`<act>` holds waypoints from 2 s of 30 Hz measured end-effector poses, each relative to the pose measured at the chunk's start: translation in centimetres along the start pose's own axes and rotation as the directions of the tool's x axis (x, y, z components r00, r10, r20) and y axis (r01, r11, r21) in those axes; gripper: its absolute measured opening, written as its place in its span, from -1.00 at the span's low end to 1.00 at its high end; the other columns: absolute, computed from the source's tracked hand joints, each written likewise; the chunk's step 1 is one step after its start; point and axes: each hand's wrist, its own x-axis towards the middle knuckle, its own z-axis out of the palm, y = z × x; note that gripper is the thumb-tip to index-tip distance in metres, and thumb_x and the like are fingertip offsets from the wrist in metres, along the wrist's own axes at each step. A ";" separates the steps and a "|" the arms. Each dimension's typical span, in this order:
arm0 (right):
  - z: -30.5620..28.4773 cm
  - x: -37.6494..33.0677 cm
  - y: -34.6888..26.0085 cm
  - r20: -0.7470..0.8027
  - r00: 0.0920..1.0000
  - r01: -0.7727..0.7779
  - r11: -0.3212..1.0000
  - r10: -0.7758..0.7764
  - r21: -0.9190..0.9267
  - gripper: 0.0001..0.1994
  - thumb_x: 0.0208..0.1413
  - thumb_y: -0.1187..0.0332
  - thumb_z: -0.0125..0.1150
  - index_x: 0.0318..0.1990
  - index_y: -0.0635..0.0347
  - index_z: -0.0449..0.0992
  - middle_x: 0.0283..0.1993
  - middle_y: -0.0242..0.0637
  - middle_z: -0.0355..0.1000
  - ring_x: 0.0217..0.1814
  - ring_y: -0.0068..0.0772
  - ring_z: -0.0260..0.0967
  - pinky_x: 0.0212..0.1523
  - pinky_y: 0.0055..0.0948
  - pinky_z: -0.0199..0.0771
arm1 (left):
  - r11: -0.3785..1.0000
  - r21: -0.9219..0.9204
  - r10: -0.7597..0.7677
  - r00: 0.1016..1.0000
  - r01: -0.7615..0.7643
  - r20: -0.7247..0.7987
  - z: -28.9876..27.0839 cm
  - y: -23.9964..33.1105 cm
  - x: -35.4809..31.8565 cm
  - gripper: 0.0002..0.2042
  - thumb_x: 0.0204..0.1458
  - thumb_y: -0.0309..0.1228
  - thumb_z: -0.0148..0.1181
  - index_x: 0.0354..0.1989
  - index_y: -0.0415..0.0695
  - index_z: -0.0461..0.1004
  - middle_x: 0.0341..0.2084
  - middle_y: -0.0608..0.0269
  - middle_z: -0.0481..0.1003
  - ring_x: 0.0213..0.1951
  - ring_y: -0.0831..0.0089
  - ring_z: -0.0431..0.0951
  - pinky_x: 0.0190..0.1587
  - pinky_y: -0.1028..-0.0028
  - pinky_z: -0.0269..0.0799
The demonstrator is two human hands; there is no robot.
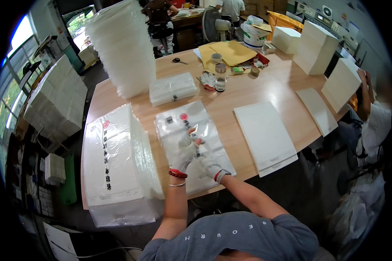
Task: The person repeatedly picks up white paper sheets and inserts them into clear plastic sleeves, then places the filled sleeves into a stack. The process is continuous and repetitive throughout the clip.
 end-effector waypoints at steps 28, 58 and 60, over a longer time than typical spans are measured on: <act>-18.1 -16.5 5.2 0.011 1.000 -0.008 0.982 0.010 -0.186 -0.84 0.03 0.30 -0.04 -0.35 0.13 0.44 -0.40 -0.17 0.41 -0.42 -0.13 0.40 -0.41 -0.26 0.42 | 0.332 -0.580 -0.541 0.654 0.744 0.528 14.6 -10.9 -11.5 -0.64 0.11 -0.36 -0.03 0.06 -0.22 0.21 -0.03 0.14 0.32 -0.06 0.31 0.39 0.05 0.30 0.30; -17.1 -17.5 -0.5 -0.028 0.962 -0.263 0.947 0.272 0.184 -0.70 -0.13 0.23 0.20 -0.22 0.14 0.50 -0.07 -0.10 0.40 -0.16 -0.12 0.43 -0.22 -0.33 0.46 | 0.950 -0.274 -0.087 0.971 0.148 0.222 -3.4 -1.5 0.9 -0.72 0.09 -0.34 0.04 -0.09 -0.26 0.38 -0.27 0.29 0.48 -0.40 0.60 0.47 -0.36 0.66 0.36; -17.1 -15.7 -0.3 0.104 0.957 -0.279 0.956 0.269 0.089 -0.68 -0.10 0.19 0.17 -0.18 0.11 0.47 -0.09 -0.13 0.40 -0.20 -0.11 0.43 -0.23 -0.30 0.46 | 0.996 -0.039 -0.076 0.982 0.084 0.175 -2.2 -1.8 1.3 -0.75 0.12 -0.34 -0.01 -0.13 -0.24 0.41 -0.28 0.28 0.48 -0.43 0.60 0.42 -0.39 0.64 0.35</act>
